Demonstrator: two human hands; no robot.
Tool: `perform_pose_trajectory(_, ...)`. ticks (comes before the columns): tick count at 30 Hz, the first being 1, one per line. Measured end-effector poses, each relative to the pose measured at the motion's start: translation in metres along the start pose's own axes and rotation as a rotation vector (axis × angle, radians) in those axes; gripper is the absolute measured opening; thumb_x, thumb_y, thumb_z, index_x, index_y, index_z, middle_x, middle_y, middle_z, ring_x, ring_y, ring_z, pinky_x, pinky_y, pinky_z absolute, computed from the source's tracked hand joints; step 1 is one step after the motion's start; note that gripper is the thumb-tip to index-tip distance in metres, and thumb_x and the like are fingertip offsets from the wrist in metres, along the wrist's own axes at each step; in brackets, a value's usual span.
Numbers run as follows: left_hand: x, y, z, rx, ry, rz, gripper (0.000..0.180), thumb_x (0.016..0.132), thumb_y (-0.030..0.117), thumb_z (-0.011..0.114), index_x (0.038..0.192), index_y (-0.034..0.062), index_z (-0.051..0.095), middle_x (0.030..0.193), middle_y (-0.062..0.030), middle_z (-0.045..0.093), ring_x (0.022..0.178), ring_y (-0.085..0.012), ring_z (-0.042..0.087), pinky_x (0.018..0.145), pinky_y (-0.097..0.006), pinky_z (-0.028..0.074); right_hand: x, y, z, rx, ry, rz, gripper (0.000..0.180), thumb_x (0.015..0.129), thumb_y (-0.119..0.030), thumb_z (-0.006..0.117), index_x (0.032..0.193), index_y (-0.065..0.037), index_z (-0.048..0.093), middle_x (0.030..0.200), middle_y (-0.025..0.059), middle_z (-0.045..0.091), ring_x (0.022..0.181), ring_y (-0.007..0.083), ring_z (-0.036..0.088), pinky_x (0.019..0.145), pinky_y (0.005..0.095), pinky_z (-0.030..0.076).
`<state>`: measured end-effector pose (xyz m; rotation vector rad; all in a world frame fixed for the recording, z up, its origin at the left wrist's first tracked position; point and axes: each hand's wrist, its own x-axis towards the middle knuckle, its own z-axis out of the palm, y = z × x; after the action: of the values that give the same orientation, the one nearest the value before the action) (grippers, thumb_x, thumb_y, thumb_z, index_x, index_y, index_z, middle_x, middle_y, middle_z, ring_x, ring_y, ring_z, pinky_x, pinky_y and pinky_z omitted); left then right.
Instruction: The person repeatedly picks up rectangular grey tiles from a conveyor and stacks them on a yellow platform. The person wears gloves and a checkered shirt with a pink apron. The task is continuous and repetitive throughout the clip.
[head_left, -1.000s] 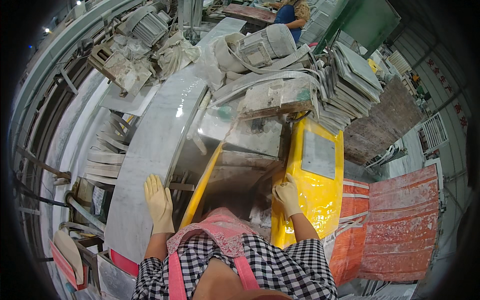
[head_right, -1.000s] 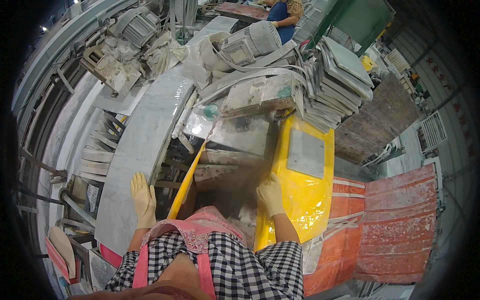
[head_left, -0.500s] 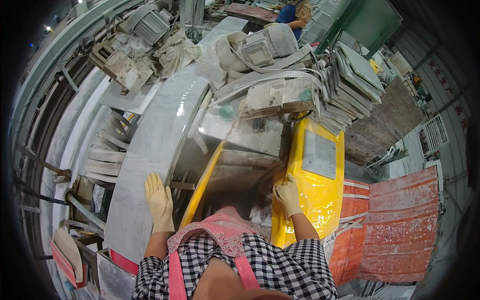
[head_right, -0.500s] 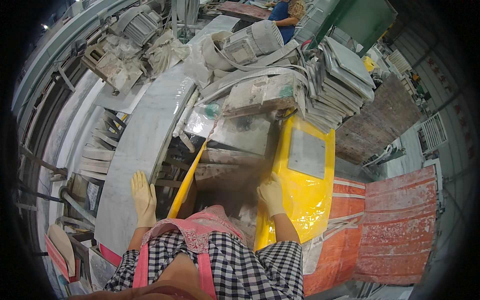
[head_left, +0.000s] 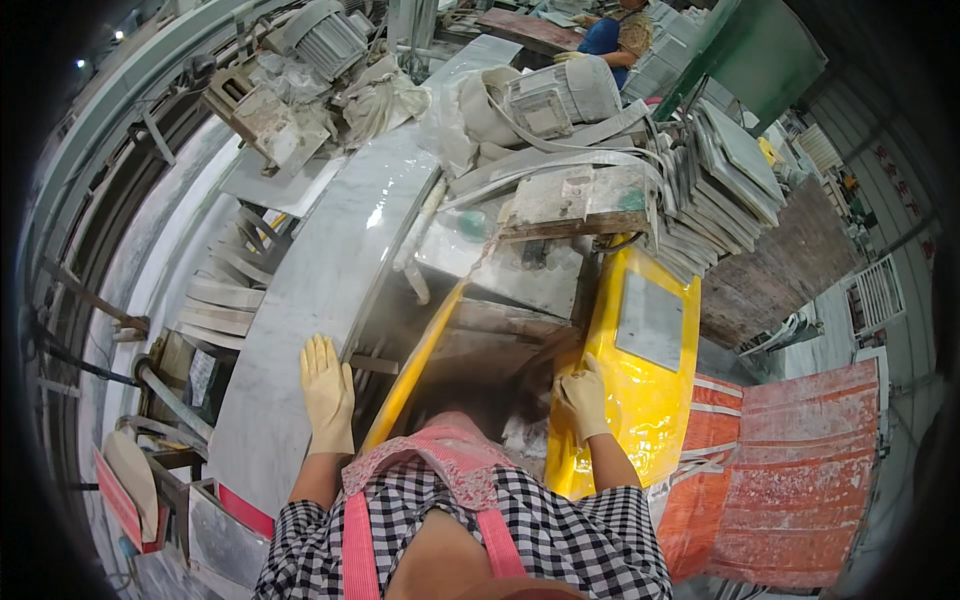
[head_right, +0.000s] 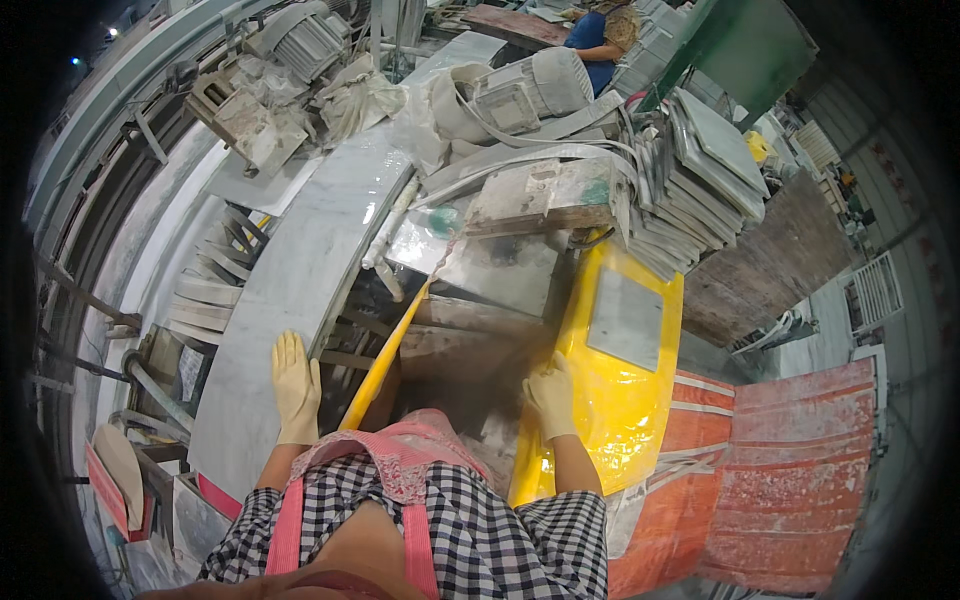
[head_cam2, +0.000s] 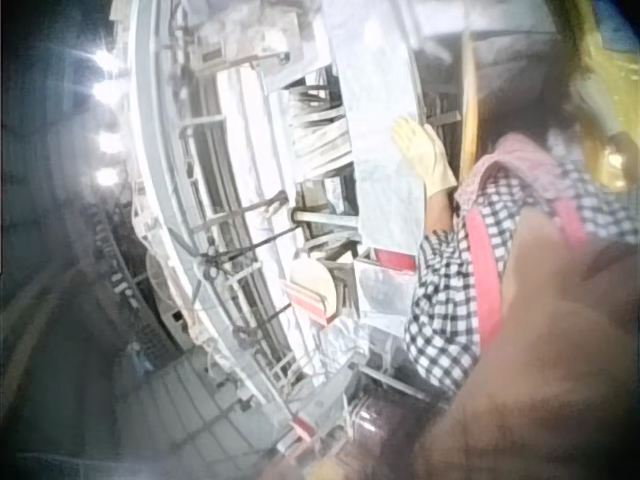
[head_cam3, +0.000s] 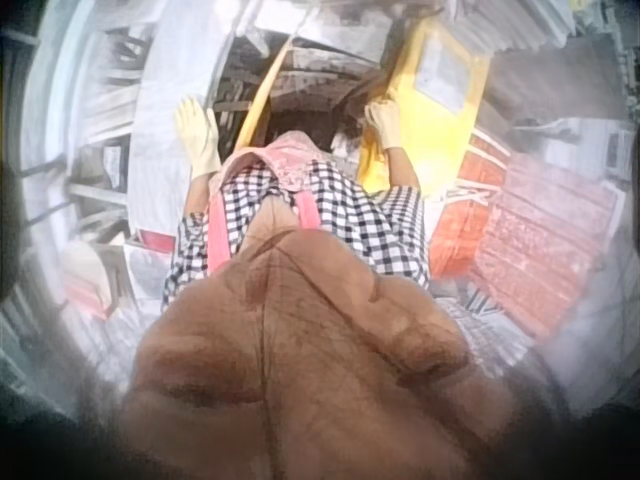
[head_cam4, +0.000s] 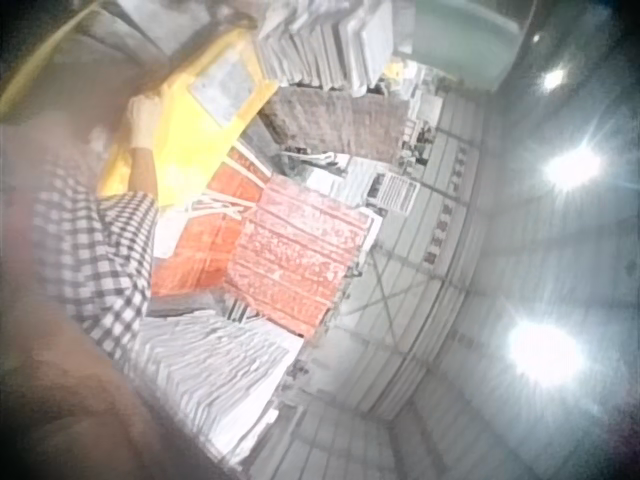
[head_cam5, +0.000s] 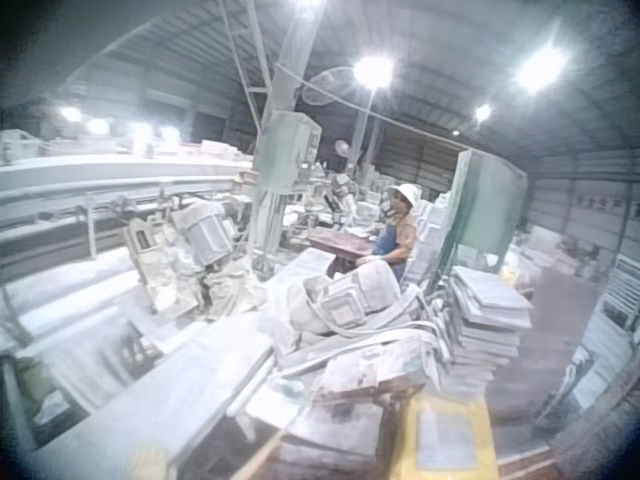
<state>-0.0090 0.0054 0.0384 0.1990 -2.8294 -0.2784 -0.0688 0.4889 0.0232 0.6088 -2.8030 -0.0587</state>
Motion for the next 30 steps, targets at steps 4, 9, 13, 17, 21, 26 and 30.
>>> perform_pose_trajectory(4, 0.0001, 0.0001, -0.0007, -0.018, 0.025, 0.010, 0.055, 0.100, 0.022, 0.051, 0.144, -0.0096, 0.045, 0.152, -0.0272, 0.045, 0.144, -0.0415, 0.037, 0.124, -0.050, 0.023, -0.0008, 0.0005, -0.0014, 0.049, -0.010, 0.006, 0.035, 0.082, -0.020, 0.066, 0.050, -0.009, 0.061, 0.052, 0.0125, 0.059, 0.056, 0.0294, 0.062, 0.111, 0.0449, 0.044)
perform_pose_trajectory(9, -0.0001, 0.0000, -0.0003, 0.005, 0.018, 0.013, 0.055, 0.101, 0.023, 0.049, 0.144, -0.0097, 0.045, 0.151, -0.0272, 0.045, 0.143, -0.0415, 0.038, 0.124, -0.050, 0.022, -0.0017, -0.0004, -0.0036, 0.053, 0.000, 0.018, 0.033, 0.083, -0.020, 0.066, 0.051, -0.009, 0.062, 0.054, 0.0133, 0.060, 0.058, 0.0293, 0.063, 0.112, 0.0449, 0.044)
perform_pose_trajectory(13, -0.0007, -0.0006, 0.0017, 0.007, 0.021, 0.016, 0.055, 0.101, 0.023, 0.049, 0.145, -0.0095, 0.044, 0.152, -0.0264, 0.044, 0.144, -0.0407, 0.037, 0.124, -0.049, 0.022, -0.0030, 0.0004, -0.0003, 0.068, 0.001, 0.020, 0.033, 0.083, -0.021, 0.067, 0.052, -0.009, 0.063, 0.054, 0.0133, 0.060, 0.057, 0.0295, 0.063, 0.112, 0.0454, 0.043)
perform_pose_trajectory(17, -0.0008, -0.0011, 0.0037, 0.033, -0.002, 0.004, 0.056, 0.100, 0.024, 0.050, 0.145, -0.0091, 0.045, 0.152, -0.0259, 0.044, 0.145, -0.0397, 0.036, 0.125, -0.048, 0.022, -0.0037, 0.0019, 0.0046, 0.015, 0.013, 0.015, 0.033, 0.082, -0.021, 0.068, 0.052, -0.009, 0.063, 0.055, 0.0131, 0.060, 0.057, 0.0299, 0.062, 0.112, 0.0460, 0.043)
perform_pose_trajectory(21, -0.0003, -0.0011, 0.0036, 0.027, -0.007, 0.001, 0.056, 0.100, 0.024, 0.051, 0.145, -0.0090, 0.045, 0.152, -0.0261, 0.044, 0.145, -0.0397, 0.036, 0.125, -0.048, 0.021, -0.0039, 0.0025, 0.0043, 0.044, 0.016, 0.011, 0.031, 0.081, -0.021, 0.068, 0.053, -0.010, 0.063, 0.054, 0.0127, 0.059, 0.057, 0.0299, 0.062, 0.112, 0.0461, 0.044)
perform_pose_trajectory(26, 0.0001, -0.0006, 0.0011, 0.018, -0.002, 0.004, 0.055, 0.100, 0.023, 0.050, 0.144, -0.0099, 0.045, 0.152, -0.0270, 0.044, 0.145, -0.0405, 0.036, 0.124, -0.049, 0.022, -0.0023, 0.0011, -0.0012, 0.055, -0.035, 0.019, 0.029, 0.081, -0.019, 0.069, 0.053, -0.010, 0.062, 0.054, 0.0130, 0.058, 0.058, 0.0298, 0.062, 0.112, 0.0464, 0.044)
perform_pose_trajectory(30, -0.0003, 0.0000, -0.0011, -0.029, -0.001, 0.006, 0.055, 0.100, 0.023, 0.050, 0.144, -0.0104, 0.045, 0.152, -0.0275, 0.044, 0.144, -0.0414, 0.036, 0.124, -0.049, 0.022, 0.0004, -0.0013, -0.0043, 0.040, 0.009, 0.005, 0.030, 0.081, -0.019, 0.069, 0.053, -0.010, 0.062, 0.054, 0.0132, 0.058, 0.058, 0.0299, 0.062, 0.111, 0.0465, 0.044)
